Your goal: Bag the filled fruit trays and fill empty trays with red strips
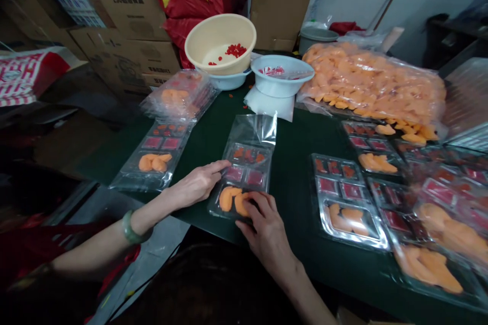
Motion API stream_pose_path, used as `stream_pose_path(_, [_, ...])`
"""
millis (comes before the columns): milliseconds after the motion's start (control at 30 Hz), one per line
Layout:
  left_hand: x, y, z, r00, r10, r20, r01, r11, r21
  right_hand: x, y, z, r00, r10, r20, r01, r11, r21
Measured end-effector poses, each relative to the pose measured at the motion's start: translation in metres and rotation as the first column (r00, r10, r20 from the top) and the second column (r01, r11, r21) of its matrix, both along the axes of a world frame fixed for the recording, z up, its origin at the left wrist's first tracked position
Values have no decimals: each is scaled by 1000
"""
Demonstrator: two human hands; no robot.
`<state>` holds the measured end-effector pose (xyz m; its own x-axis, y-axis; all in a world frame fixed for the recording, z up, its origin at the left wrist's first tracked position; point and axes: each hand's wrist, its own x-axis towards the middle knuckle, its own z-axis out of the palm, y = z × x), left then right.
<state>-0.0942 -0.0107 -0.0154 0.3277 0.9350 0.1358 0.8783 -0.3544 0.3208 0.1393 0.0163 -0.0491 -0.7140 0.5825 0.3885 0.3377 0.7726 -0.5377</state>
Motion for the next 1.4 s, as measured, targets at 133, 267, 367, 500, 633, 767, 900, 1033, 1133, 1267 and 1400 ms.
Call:
stream_pose_path(133, [-3, -10, 14, 996, -74, 43, 76, 996, -37, -15, -2, 3, 996, -79, -51, 83, 993, 79])
stream_pose_path(267, [0, -26, 12, 995, -66, 81, 65, 998, 14, -30, -2, 3, 975, -222, 14, 218, 967, 128])
stream_pose_path(367, [5, -35, 6, 996, -40, 86, 35, 998, 58, -45, 4, 7, 934, -344, 96, 325, 930, 172])
stream_pose_path(500, [10, -41, 1, 999, -5, 51, 0, 995, 104, -63, 17, 21, 909, -364, 205, 296, 907, 298])
stream_pose_path(633, [12, -43, 1, 989, 146, 17, -146, 970, 193, -79, 30, 30, 920, -238, 312, 112, 921, 373])
stream_pose_path(767, [13, -45, -1, 973, 228, -42, -206, 934, 292, -101, 34, 28, 892, -234, 387, 97, 935, 342])
stream_pose_path(900, [17, -51, -10, 961, 273, -37, -241, 900, 363, -119, 31, 26, 887, -240, 395, 117, 943, 311])
stream_pose_path(1033, [18, -70, -21, 932, 349, 96, -359, 861, 361, -110, 30, 22, 920, -200, 338, 79, 937, 339])
stream_pose_path(1133, [18, -85, -25, 812, 480, 333, -558, 806, 199, -90, 32, 16, 938, -205, 280, 78, 911, 405])
stream_pose_path(1267, [15, -85, -21, 440, 680, 586, -757, 632, -165, -68, 32, 9, 960, -198, 198, 72, 858, 508])
stream_pose_path(1400, [14, -62, -10, 187, 772, 607, -626, 570, -532, -58, 22, 14, 978, -192, 88, 116, 837, 535])
